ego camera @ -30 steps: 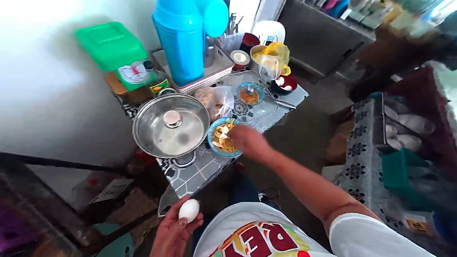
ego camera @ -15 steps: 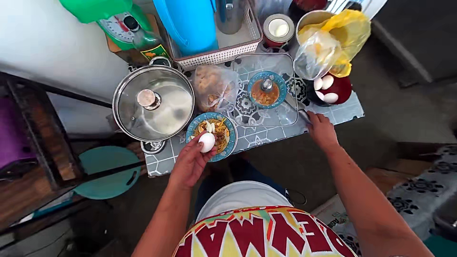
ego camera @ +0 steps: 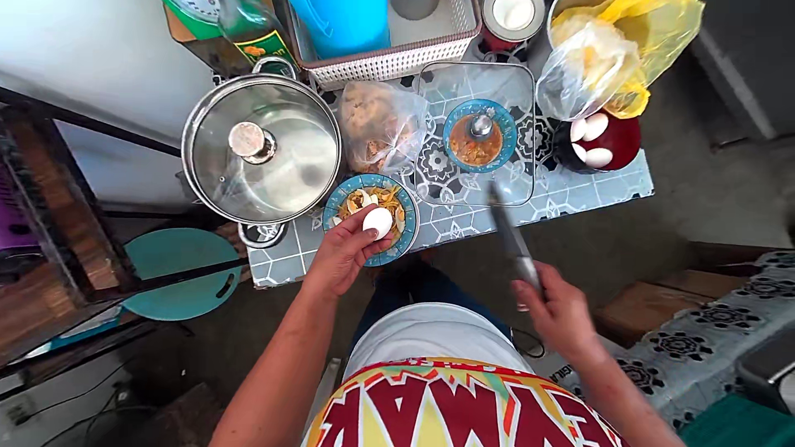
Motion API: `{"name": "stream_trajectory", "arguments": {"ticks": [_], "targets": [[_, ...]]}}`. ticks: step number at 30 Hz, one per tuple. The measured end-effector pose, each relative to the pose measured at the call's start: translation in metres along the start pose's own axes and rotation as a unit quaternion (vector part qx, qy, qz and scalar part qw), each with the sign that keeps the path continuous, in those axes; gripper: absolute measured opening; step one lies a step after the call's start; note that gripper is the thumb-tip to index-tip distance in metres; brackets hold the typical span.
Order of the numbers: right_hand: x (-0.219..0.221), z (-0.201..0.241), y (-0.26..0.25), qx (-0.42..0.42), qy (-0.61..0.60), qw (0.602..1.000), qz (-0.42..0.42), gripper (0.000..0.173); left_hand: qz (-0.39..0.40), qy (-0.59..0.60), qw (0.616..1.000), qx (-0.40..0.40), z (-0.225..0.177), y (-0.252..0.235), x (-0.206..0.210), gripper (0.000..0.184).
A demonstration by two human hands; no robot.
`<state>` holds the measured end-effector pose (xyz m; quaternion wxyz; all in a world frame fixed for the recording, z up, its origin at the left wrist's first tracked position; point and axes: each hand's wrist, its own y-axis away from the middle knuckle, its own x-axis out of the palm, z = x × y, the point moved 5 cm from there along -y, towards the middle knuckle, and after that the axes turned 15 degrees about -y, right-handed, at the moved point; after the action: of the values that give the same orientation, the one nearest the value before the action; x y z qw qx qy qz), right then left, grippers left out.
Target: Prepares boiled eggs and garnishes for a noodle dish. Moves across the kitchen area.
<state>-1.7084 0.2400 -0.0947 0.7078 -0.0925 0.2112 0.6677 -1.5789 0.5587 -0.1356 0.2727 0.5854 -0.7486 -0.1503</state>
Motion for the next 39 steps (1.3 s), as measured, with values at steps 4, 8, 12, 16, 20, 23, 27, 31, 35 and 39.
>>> {"name": "stream_trajectory", "arguments": {"ticks": [4,8,12,16,20,23,27,31,35,39], "targets": [[0.086,0.049,-0.027,-0.118,0.014,0.991,0.067,0.042,0.011,-0.039,0.999,-0.005,0.002,-0.004,0.002,0.044],[0.124,0.050,-0.042,-0.118,0.073,0.987,0.077,0.041,0.022,-0.039,0.999,-0.010,-0.001,-0.003,0.001,0.043],[0.123,0.074,-0.037,-0.177,0.079,0.981,0.029,0.039,0.037,-0.039,0.999,-0.008,-0.003,-0.004,-0.005,0.044],[0.137,0.068,-0.036,-0.162,0.095,0.982,0.029,0.039,0.043,-0.037,0.998,-0.005,-0.005,-0.001,-0.007,0.043],[0.138,0.064,-0.036,-0.118,0.066,0.990,0.047,0.040,0.041,-0.065,0.997,-0.008,-0.004,-0.004,-0.007,0.043],[0.104,0.070,-0.034,-0.110,0.036,0.992,-0.044,0.039,0.039,-0.081,0.996,-0.007,-0.004,-0.005,-0.009,0.043],[0.022,0.029,-0.035,0.007,0.136,0.972,-0.192,0.045,0.010,-0.068,0.997,-0.015,-0.006,-0.003,-0.012,0.040],[-0.037,-0.035,-0.040,0.195,0.217,0.939,-0.183,0.049,-0.030,-0.064,0.997,-0.029,-0.006,-0.001,-0.012,0.038],[-0.060,-0.077,-0.083,0.224,0.217,0.934,-0.174,0.050,-0.068,-0.075,0.994,-0.042,-0.009,0.002,-0.006,0.037],[-0.062,-0.099,-0.141,0.121,0.202,0.961,-0.142,0.049,-0.105,-0.121,0.986,-0.042,-0.012,0.002,0.004,0.034]]}}
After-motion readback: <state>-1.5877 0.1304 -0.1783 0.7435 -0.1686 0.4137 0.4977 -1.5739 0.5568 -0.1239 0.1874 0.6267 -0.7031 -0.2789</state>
